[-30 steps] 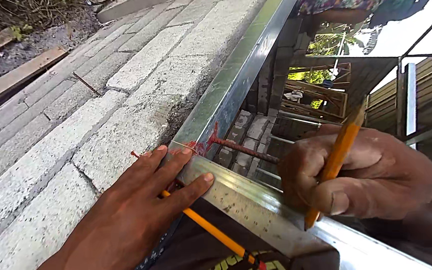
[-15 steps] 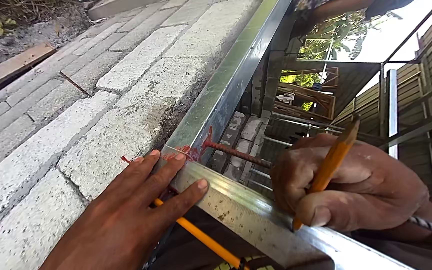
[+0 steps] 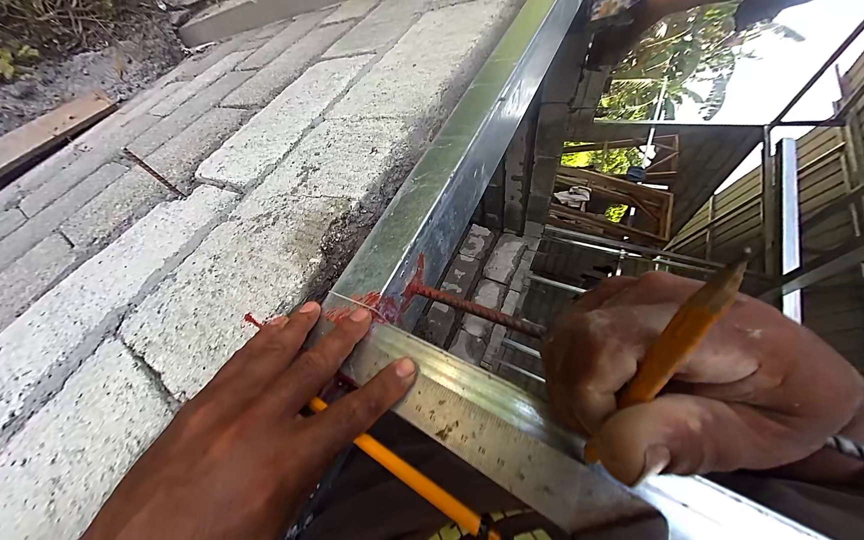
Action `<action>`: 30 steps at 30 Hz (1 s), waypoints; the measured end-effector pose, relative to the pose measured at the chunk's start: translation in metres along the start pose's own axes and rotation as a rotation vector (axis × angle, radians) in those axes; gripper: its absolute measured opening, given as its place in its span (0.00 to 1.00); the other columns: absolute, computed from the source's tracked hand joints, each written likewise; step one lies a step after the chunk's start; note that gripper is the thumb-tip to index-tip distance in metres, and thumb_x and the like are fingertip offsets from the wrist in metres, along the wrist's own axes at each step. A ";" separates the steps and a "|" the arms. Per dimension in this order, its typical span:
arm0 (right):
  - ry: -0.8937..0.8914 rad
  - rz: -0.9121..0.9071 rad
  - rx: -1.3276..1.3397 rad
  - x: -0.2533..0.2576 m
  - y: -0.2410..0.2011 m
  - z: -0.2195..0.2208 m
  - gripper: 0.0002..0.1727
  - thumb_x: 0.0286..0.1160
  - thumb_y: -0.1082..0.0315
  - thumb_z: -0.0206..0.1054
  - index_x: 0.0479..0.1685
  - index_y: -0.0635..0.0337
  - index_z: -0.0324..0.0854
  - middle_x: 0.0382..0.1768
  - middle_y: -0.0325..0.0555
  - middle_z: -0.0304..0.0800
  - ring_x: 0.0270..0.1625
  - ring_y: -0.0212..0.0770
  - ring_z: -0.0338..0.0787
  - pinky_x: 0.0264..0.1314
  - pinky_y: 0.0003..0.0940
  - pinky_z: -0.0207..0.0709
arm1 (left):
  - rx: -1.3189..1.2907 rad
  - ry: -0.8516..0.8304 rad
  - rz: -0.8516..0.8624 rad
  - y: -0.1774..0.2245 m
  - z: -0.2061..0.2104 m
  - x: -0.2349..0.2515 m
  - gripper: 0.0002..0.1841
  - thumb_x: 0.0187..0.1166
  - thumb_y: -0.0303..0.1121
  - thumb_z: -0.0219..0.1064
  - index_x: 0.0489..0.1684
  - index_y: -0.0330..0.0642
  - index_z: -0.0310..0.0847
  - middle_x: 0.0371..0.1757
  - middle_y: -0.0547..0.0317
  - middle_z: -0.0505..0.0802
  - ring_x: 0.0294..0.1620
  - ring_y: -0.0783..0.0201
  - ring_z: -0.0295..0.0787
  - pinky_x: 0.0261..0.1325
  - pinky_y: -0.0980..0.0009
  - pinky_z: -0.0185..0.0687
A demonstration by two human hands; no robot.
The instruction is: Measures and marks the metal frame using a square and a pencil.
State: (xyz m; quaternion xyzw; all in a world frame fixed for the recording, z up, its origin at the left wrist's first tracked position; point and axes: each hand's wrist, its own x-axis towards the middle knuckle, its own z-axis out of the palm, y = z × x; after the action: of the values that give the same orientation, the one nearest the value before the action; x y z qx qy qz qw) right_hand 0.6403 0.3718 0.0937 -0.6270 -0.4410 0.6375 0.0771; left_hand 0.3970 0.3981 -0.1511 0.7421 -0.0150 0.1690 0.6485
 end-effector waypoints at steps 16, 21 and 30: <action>0.000 -0.057 -0.033 0.002 0.000 0.001 0.17 0.90 0.59 0.62 0.33 0.63 0.77 0.26 0.38 0.80 0.31 0.23 0.81 0.34 0.16 0.76 | 0.015 0.013 0.005 -0.001 0.002 0.000 0.29 0.89 0.37 0.56 0.89 0.78 0.63 0.88 0.52 0.73 0.87 0.40 0.68 0.83 0.41 0.69; 0.011 -0.048 -0.078 0.002 -0.001 0.001 0.17 0.90 0.59 0.62 0.34 0.62 0.78 0.25 0.37 0.81 0.31 0.21 0.81 0.33 0.15 0.75 | 0.010 0.007 0.004 -0.002 0.002 -0.001 0.30 0.89 0.37 0.56 0.89 0.79 0.62 0.89 0.52 0.72 0.88 0.40 0.67 0.84 0.41 0.68; 0.045 -0.051 -0.122 0.002 -0.003 0.001 0.19 0.91 0.59 0.61 0.31 0.63 0.77 0.25 0.36 0.80 0.30 0.20 0.80 0.32 0.14 0.73 | 0.013 0.000 0.005 -0.002 0.001 0.000 0.29 0.89 0.38 0.56 0.89 0.79 0.62 0.87 0.51 0.75 0.86 0.39 0.70 0.83 0.41 0.70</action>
State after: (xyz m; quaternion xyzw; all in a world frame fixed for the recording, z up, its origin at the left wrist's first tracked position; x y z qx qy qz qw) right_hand 0.6377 0.3740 0.0941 -0.6333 -0.4932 0.5929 0.0648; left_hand 0.3979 0.3973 -0.1529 0.7463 -0.0158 0.1708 0.6432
